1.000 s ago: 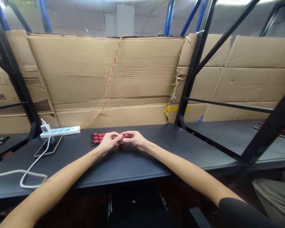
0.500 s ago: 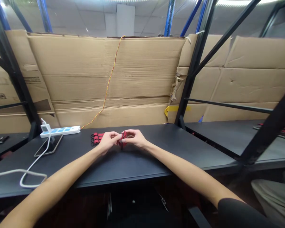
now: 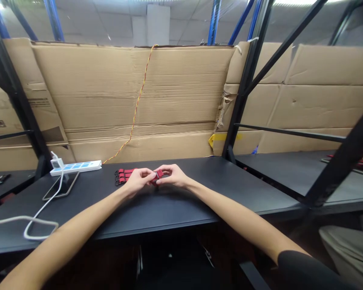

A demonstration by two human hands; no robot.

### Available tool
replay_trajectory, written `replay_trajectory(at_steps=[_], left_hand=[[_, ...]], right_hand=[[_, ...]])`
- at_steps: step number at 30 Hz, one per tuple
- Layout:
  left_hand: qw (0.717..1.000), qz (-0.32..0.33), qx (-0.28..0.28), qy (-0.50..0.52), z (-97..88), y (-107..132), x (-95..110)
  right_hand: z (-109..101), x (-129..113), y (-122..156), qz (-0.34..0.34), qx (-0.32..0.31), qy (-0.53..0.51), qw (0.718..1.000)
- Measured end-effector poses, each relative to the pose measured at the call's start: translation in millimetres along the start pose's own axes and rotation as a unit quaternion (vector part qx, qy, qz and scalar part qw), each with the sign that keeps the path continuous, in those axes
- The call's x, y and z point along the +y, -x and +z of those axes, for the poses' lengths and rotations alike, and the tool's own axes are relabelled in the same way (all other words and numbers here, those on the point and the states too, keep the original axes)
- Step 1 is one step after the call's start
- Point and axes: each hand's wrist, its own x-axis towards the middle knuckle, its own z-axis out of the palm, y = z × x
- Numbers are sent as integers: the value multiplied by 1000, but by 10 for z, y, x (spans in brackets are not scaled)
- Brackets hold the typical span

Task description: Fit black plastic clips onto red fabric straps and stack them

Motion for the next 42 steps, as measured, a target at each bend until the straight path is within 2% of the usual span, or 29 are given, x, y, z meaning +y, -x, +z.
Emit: replay_trajectory(at_steps=[3, 12, 21, 27, 32, 37, 42], left_hand=[[1000, 1, 24, -12, 13, -4, -12], [997, -22, 70, 8, 34, -11, 11], [996, -12, 86, -9, 41, -6, 40], [997, -23, 73, -10, 48, 8, 54], [999, -7, 47, -20, 44, 20, 69], [995, -2, 90, -34, 49, 14, 68], [996, 1, 78, -34, 55, 22, 80]], right_hand=[[9, -26, 11, 21, -19, -21, 999], [31, 24, -1, 35, 18, -83, 996], [-1, -7, 10, 29, -5, -69, 997], [12, 40, -8, 23, 20, -66, 997], [3, 59, -22, 9, 42, -34, 999], [9, 59, -24, -10, 38, -12, 999], [17, 75, -24, -13, 51, 9, 999]])
